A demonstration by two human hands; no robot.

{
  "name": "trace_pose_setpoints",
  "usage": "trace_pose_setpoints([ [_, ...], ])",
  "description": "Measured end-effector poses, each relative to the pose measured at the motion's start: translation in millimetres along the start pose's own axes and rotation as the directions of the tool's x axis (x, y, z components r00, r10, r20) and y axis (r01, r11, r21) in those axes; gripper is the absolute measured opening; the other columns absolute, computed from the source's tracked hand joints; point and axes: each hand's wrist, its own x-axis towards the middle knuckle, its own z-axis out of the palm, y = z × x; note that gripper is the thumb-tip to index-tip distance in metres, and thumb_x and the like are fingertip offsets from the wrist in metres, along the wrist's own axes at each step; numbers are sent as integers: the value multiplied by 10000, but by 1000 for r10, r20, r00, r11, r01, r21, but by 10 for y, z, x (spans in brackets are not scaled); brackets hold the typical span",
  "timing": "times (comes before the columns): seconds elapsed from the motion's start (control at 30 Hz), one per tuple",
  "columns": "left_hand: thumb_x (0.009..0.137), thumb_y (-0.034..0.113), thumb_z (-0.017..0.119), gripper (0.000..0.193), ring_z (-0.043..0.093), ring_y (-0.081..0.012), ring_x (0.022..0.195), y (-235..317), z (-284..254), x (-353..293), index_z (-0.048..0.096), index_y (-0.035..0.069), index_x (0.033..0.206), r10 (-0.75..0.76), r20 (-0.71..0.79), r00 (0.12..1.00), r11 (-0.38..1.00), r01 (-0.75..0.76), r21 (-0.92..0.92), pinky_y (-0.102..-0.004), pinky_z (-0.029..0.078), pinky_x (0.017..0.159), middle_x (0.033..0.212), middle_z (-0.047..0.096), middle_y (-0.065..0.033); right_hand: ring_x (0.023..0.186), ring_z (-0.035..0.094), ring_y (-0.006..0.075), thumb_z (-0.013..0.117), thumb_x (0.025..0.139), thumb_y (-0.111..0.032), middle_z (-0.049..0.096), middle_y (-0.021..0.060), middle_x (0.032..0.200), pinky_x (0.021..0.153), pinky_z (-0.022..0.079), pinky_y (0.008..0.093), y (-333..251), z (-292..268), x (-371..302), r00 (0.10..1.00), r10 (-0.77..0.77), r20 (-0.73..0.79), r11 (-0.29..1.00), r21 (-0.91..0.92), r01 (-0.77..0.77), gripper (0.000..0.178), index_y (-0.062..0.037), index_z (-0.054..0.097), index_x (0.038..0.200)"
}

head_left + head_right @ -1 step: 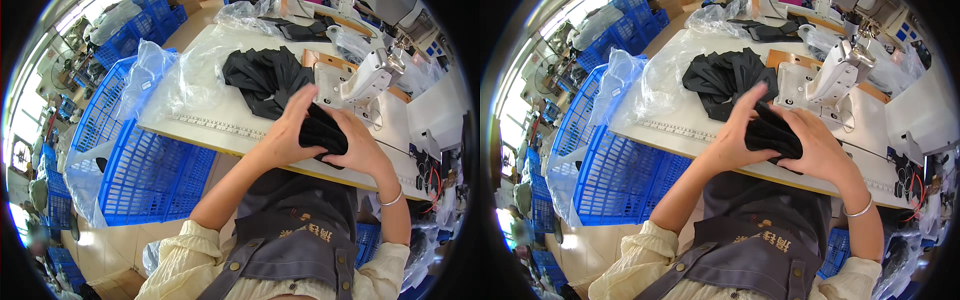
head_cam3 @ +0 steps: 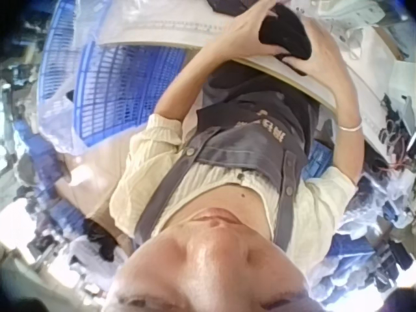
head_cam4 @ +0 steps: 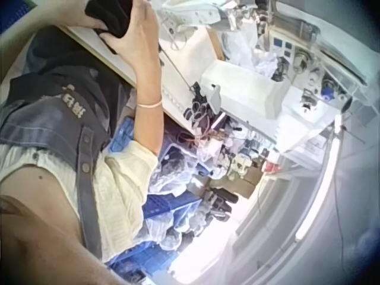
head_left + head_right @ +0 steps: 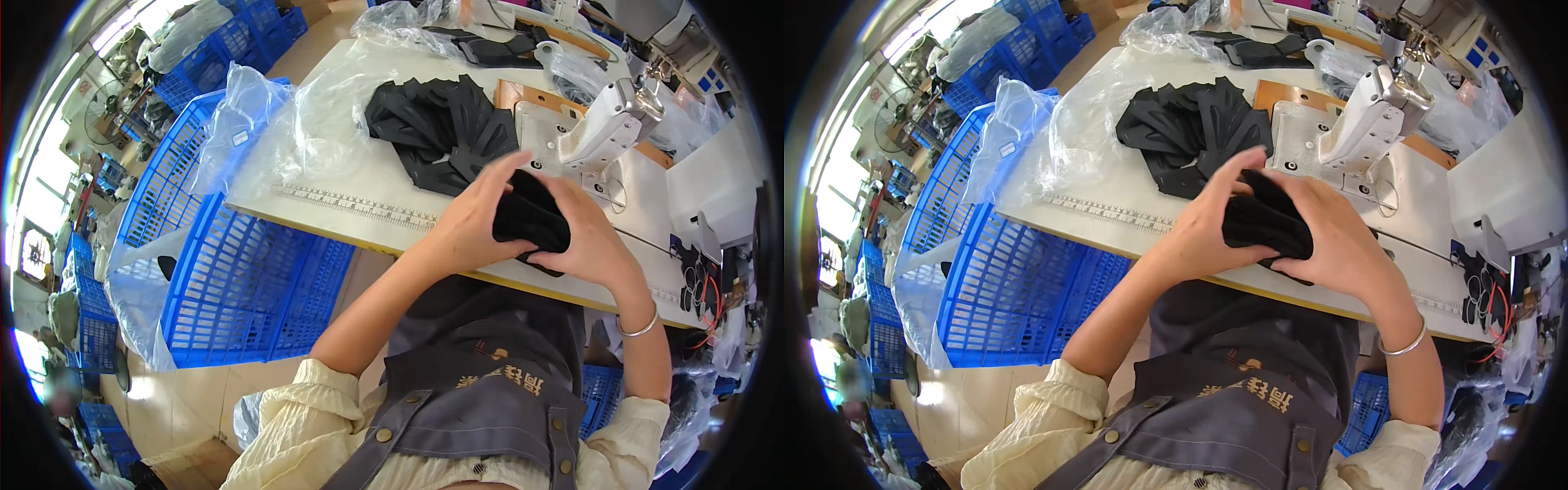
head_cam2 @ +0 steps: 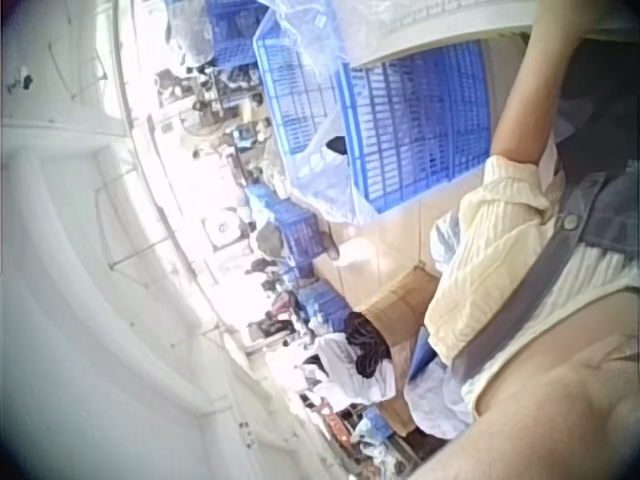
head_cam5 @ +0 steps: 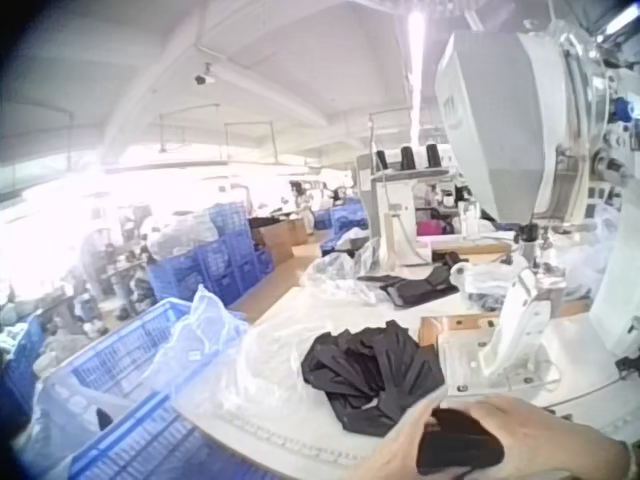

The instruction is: The recorder is stacking, aligning, and bundling black shoe components at a factory workstation.

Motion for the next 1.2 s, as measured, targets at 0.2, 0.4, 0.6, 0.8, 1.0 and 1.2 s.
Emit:
trace_pose_setpoints([
  [0.2,650,175,894,870,604,-318,1131,-53,33,-34,431,64,1378,-26,10,1000,992,25,121,-403,486,969,1276,572,-173,1150,535,364,855,613,-154,567,148,1189,1008,429,448,-2,-25,-73,997,65,-39,989,-133,-70,848,-120,493,1379],
  [0.4,633,157,896,971,553,-341,1232,-68,-29,4,376,63,1448,-34,83,996,999,35,-7,-404,472,1004,1392,513,-168,1167,539,361,824,640,-115,584,147,1198,1021,424,444,-33,-23,-90,993,100,69,994,-55,-97,806,-99,490,1374],
  [0.6,524,204,923,1104,339,-443,1420,-93,36,185,400,198,1497,390,-161,907,893,-329,309,-515,387,1079,1591,227,-238,1263,496,395,816,657,-115,543,181,1338,1086,391,450,104,-66,-34,988,147,43,983,-120,-141,835,-63,441,1402],
  [0.8,528,298,835,954,524,-335,1154,-46,122,139,503,-44,1354,387,-44,921,793,-308,526,-481,449,975,1298,543,-167,1199,532,423,840,625,-93,557,211,1269,1016,443,453,138,-3,-4,985,145,94,987,-83,-137,787,-17,483,1322],
  [1.0,691,172,672,564,569,-261,811,-26,201,146,565,-82,1183,208,-41,977,872,-166,461,-349,476,730,948,564,-108,1101,577,405,855,538,-56,560,199,1206,960,474,436,135,-203,28,980,183,82,983,0,-183,826,15,495,1279],
  [1.2,741,135,597,633,528,-198,757,97,128,101,522,-99,1324,123,44,991,911,-130,392,-299,431,678,876,532,-69,1174,546,437,850,585,-96,554,232,1258,1011,431,469,80,-171,-223,946,263,190,961,-141,-239,845,39,476,1330],
])
